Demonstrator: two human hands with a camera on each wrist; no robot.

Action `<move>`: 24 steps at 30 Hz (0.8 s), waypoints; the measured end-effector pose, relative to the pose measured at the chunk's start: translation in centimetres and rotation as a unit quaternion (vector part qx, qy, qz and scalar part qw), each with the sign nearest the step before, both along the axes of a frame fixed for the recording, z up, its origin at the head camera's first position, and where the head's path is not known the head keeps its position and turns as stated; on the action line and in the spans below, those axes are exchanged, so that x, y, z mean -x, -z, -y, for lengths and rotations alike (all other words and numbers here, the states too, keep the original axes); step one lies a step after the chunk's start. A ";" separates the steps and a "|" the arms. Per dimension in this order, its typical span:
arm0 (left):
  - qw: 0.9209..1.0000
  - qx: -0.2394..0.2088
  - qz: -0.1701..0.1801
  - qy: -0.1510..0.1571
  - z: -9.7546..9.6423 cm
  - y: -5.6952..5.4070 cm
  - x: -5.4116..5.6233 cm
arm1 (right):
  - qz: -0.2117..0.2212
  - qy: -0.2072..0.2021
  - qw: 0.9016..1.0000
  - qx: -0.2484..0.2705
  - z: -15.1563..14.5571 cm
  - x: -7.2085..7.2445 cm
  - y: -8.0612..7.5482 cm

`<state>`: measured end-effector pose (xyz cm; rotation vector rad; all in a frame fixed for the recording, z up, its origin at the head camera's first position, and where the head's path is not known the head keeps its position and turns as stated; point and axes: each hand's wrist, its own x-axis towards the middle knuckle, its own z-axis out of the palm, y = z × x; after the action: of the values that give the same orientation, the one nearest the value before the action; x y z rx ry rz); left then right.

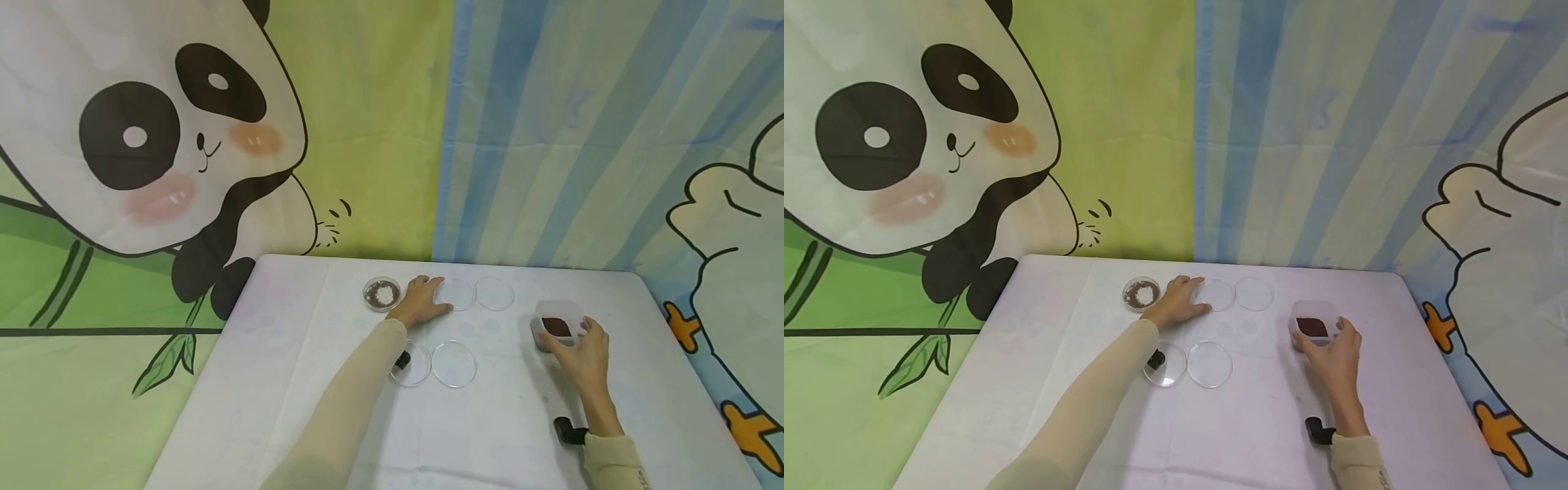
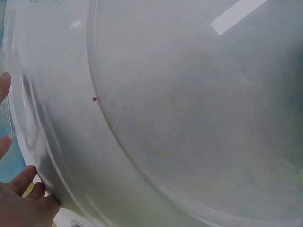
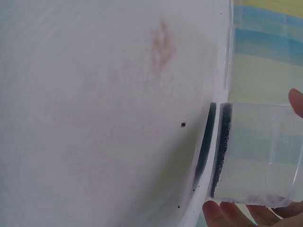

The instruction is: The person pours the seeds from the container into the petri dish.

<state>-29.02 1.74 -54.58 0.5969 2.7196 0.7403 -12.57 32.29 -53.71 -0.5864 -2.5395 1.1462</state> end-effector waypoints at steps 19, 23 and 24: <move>1.000 -0.017 0.004 -0.007 0.4 0.2 0.0 | -0.057 -0.064 0.994 0.068 2.6 3.0 -0.1; 1.000 -0.013 0.006 -0.003 0.4 0.3 0.0 | -0.076 -0.087 0.992 0.046 3.1 3.8 -0.3; 1.000 -0.016 0.007 -0.003 0.4 0.3 0.0 | -0.082 -0.092 0.992 0.039 3.2 4.0 -0.4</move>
<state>-29.03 1.34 -54.87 0.5889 2.7027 0.7872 -16.54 29.07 -53.32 -0.2673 -2.4567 1.3043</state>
